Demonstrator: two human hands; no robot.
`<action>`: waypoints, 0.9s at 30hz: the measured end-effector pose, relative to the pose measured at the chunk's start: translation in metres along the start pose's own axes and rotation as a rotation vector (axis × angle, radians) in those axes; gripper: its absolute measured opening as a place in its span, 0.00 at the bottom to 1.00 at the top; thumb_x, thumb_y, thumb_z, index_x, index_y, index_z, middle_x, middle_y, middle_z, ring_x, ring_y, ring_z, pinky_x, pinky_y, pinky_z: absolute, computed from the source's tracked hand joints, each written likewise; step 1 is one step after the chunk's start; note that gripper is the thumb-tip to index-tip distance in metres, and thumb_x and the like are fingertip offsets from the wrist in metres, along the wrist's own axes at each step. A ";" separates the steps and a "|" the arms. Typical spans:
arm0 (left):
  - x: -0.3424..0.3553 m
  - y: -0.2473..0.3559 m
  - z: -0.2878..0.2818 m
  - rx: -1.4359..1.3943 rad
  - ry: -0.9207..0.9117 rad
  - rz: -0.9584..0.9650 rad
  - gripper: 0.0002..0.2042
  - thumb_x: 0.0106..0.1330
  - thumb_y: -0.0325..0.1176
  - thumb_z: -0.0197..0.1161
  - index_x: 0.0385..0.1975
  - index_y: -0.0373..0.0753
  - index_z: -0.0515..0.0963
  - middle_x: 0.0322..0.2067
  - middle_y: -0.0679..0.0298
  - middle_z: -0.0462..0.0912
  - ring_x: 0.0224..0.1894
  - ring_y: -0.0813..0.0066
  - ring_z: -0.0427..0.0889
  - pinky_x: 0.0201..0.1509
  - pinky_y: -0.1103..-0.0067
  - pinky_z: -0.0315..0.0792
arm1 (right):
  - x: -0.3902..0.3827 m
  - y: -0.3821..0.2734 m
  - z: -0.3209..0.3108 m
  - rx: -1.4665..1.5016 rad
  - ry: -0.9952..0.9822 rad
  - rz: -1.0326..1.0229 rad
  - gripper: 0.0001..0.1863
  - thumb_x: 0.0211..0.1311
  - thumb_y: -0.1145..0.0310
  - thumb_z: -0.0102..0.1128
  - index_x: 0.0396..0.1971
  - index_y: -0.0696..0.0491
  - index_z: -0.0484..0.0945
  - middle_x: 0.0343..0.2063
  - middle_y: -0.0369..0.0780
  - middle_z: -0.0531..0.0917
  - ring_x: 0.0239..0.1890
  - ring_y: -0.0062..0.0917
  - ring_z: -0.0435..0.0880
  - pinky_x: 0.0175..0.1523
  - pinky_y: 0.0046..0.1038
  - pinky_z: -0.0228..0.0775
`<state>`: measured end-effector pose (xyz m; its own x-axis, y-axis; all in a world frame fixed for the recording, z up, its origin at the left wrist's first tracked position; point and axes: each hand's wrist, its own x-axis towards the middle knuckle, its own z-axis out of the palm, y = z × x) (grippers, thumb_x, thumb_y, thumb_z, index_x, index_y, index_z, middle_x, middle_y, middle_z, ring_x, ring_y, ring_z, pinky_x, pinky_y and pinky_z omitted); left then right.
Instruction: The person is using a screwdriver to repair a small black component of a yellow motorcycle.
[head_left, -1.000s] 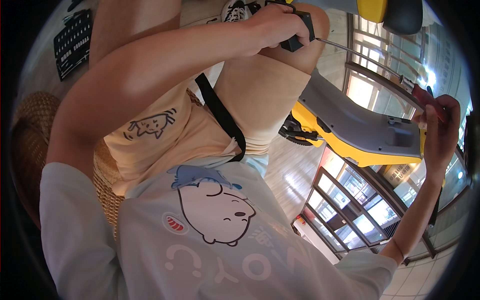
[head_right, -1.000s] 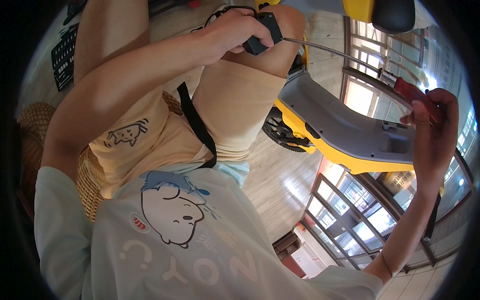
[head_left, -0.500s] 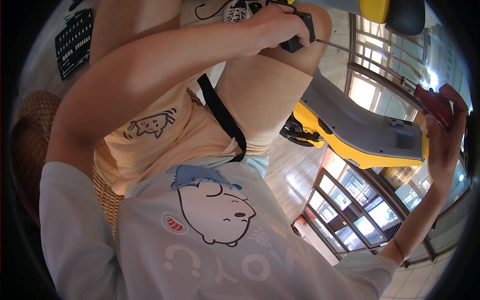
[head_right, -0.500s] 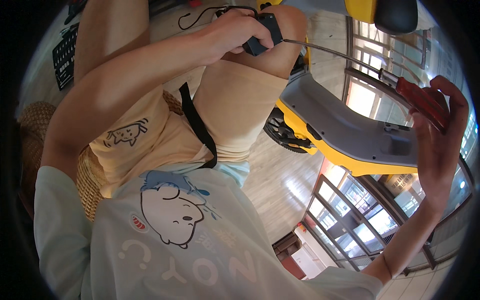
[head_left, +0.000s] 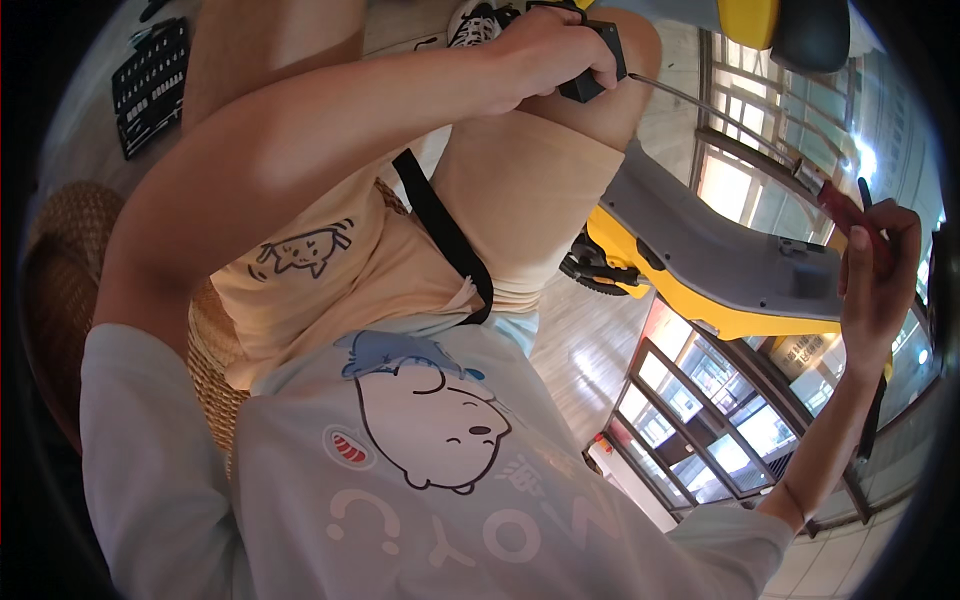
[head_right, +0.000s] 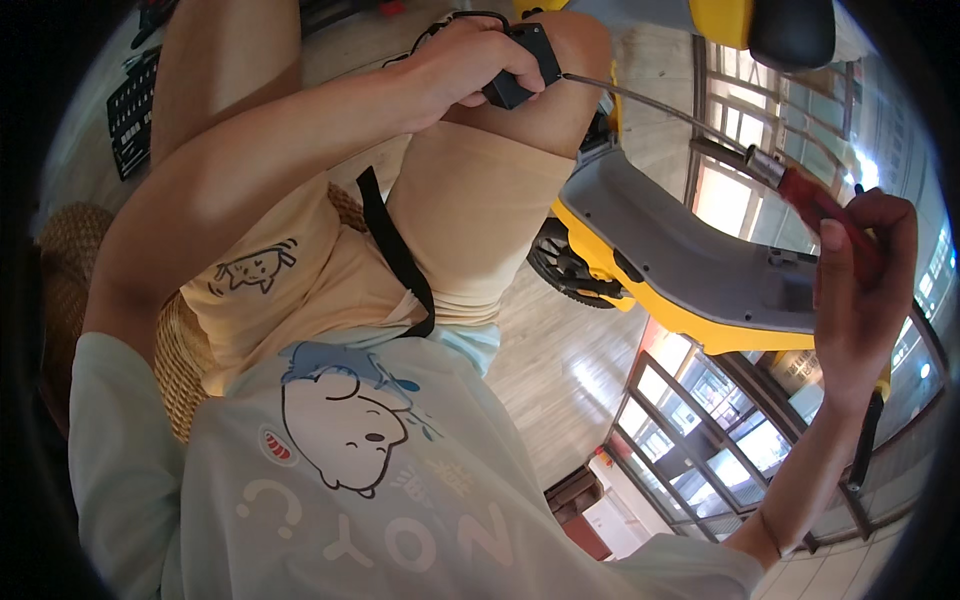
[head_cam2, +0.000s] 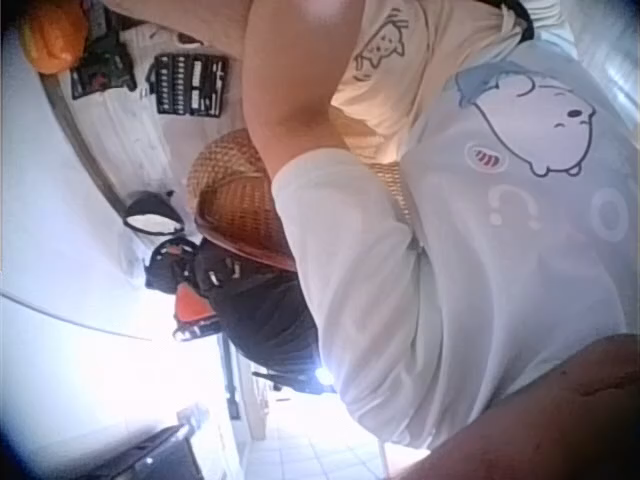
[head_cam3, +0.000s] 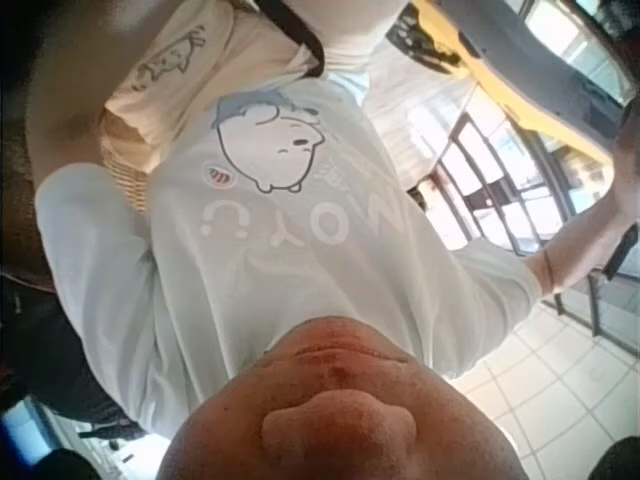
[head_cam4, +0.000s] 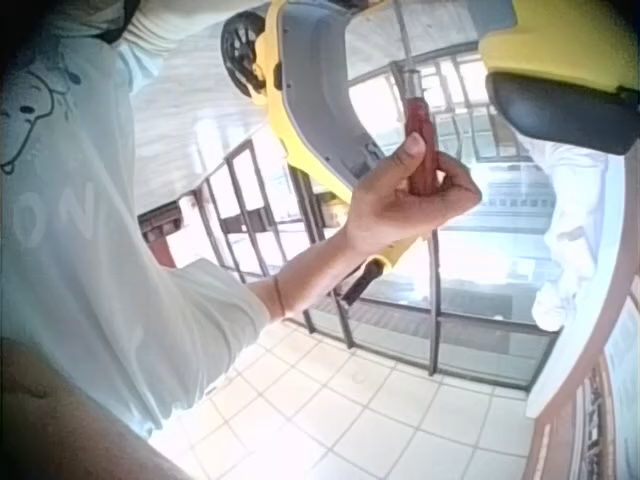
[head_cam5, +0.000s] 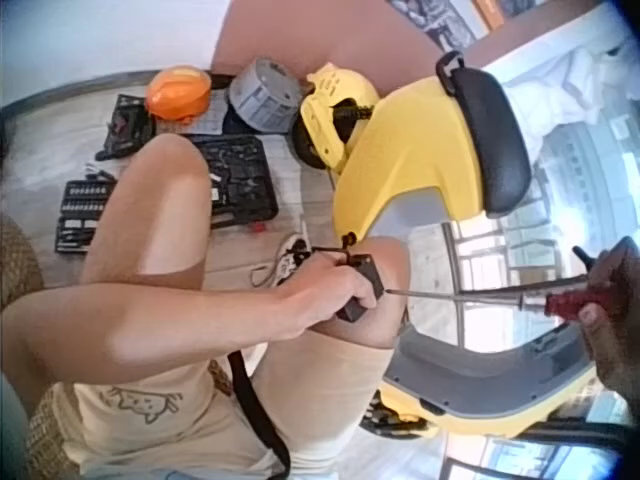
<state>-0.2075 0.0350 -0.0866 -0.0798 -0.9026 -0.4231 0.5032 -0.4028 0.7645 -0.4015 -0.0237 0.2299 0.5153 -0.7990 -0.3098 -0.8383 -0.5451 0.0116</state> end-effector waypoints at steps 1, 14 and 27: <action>-0.001 0.001 -0.001 0.002 0.006 0.003 0.12 0.46 0.31 0.68 0.30 0.40 0.75 0.28 0.68 0.75 0.32 0.82 0.73 0.33 0.83 0.64 | 0.000 -0.001 0.001 -0.004 -0.053 0.027 0.20 0.66 0.71 0.60 0.55 0.52 0.66 0.47 0.37 0.76 0.45 0.20 0.80 0.48 0.18 0.73; 0.000 -0.002 -0.005 -0.040 -0.078 0.018 0.12 0.47 0.31 0.67 0.31 0.39 0.75 0.28 0.67 0.77 0.31 0.82 0.73 0.32 0.84 0.63 | 0.005 -0.011 0.022 0.170 0.172 -0.128 0.17 0.66 0.68 0.62 0.50 0.54 0.68 0.38 0.37 0.78 0.27 0.14 0.76 0.32 0.15 0.70; 0.002 0.000 -0.003 -0.027 -0.095 0.001 0.11 0.46 0.30 0.67 0.30 0.40 0.75 0.26 0.67 0.76 0.28 0.82 0.70 0.30 0.83 0.62 | 0.013 -0.003 0.011 0.089 0.245 -0.396 0.20 0.69 0.63 0.59 0.55 0.54 0.67 0.34 0.36 0.80 0.26 0.13 0.75 0.32 0.15 0.66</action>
<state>-0.2047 0.0335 -0.0889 -0.1596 -0.9139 -0.3733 0.5259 -0.3987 0.7513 -0.3943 -0.0301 0.2156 0.8160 -0.5765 -0.0408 -0.5757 -0.8044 -0.1468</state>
